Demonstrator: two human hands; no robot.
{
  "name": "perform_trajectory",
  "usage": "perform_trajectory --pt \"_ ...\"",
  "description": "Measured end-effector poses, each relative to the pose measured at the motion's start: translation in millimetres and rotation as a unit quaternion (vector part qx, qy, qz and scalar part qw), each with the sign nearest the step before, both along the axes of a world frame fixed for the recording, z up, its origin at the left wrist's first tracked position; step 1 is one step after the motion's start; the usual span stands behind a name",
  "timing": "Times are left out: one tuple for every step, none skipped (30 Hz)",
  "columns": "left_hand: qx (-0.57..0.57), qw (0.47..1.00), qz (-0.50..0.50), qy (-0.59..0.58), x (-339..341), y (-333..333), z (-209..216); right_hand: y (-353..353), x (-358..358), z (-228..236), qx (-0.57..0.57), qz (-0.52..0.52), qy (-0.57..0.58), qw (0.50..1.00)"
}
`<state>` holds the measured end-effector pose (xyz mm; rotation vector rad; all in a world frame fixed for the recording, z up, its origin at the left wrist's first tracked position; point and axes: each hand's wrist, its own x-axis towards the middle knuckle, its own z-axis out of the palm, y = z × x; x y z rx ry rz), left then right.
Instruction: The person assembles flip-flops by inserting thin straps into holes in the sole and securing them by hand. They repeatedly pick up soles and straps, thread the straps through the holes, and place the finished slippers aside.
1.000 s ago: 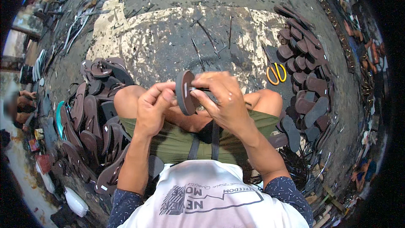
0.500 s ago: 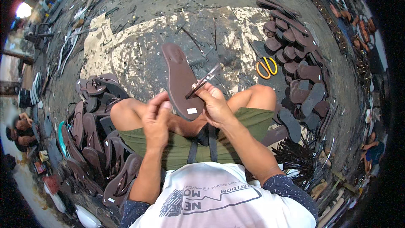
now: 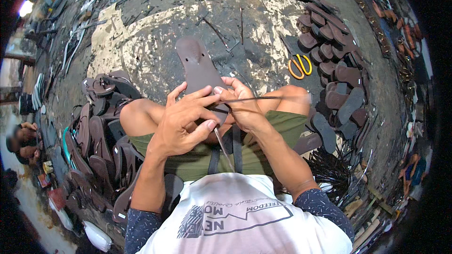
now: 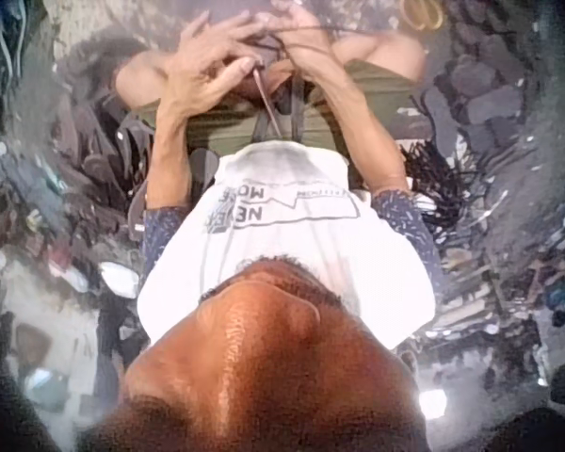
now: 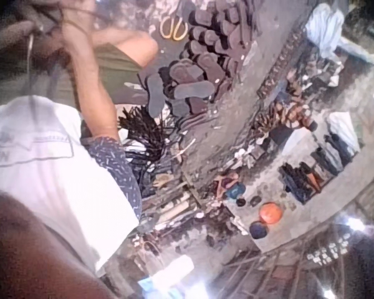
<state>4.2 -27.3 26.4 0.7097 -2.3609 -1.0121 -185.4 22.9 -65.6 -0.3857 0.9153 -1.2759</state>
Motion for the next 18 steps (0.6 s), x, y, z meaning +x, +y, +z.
perform_trajectory --pt "-0.003 1.000 -0.027 -0.009 1.2 -1.9 0.7 -0.9 -0.9 -3.7 -0.013 0.011 0.015 1.000" --pt "0.042 0.998 0.018 0.047 -0.6 2.2 -8.0 -1.4 -2.2 -4.9 -0.019 0.008 0.020 1.000" --pt "0.132 0.978 0.061 0.150 2.0 3.4 -12.7 -1.8 -0.9 -2.3 -0.025 0.007 0.022 0.999" --pt "0.219 0.938 0.103 0.250 4.3 4.0 -16.4 -1.9 0.0 -0.1 -0.030 0.005 0.024 0.999" --pt "0.300 0.878 0.143 0.345 6.3 4.2 -18.4 -1.4 0.4 0.8 -0.035 0.008 0.025 0.999" --pt "0.380 0.773 0.116 0.495 13.0 -0.7 -19.7 -1.5 -1.5 1.1 -0.041 0.009 0.030 0.999" --pt "0.417 0.725 0.168 0.522 18.8 -6.8 -24.9 -0.8 -2.7 2.2 -0.046 0.010 0.033 0.998" --pt "0.446 0.671 0.217 0.550 23.9 -14.3 -30.3 -2.0 -5.4 5.9 -0.034 0.020 0.035 0.999" --pt "0.454 0.631 0.340 0.528 15.5 -14.9 -24.9 -3.0 -7.9 7.5 -0.038 0.068 0.038 0.996" --pt "0.486 0.613 0.383 0.491 8.7 -15.9 -28.7 -3.5 -10.1 9.7 -0.043 0.114 0.042 0.992" --pt "0.532 0.611 0.326 0.487 9.3 -21.3 -50.0 -4.7 -10.0 12.3 -0.048 0.161 0.046 0.985" --pt "0.571 0.614 0.279 0.468 6.6 -23.3 -56.0 -6.5 -8.1 15.7 -0.057 0.184 0.054 0.980" --pt "0.608 0.615 0.230 0.447 6.1 -23.5 -59.1 -6.7 -6.0 17.6 -0.055 0.189 0.058 0.979" --pt "0.593 0.630 0.228 0.447 9.6 -23.2 -58.5 -6.2 -4.5 19.1 -0.054 0.194 0.061 0.978" --pt "0.576 0.645 0.224 0.449 10.1 -25.2 -52.8 -7.6 -5.5 22.1 -0.055 0.199 0.068 0.976" --pt "0.559 0.660 0.219 0.451 11.3 -26.8 -48.4 -1.6 -6.9 16.8 -0.045 0.149 0.114 0.981" --pt "0.536 0.658 0.253 0.465 14.8 -28.7 -46.6 5.0 -8.8 11.5 -0.032 0.099 0.162 0.981" --pt "0.512 0.655 0.282 0.478 18.8 -33.7 -45.4 22.2 -10.3 -0.6 -0.051 0.043 0.204 0.977"
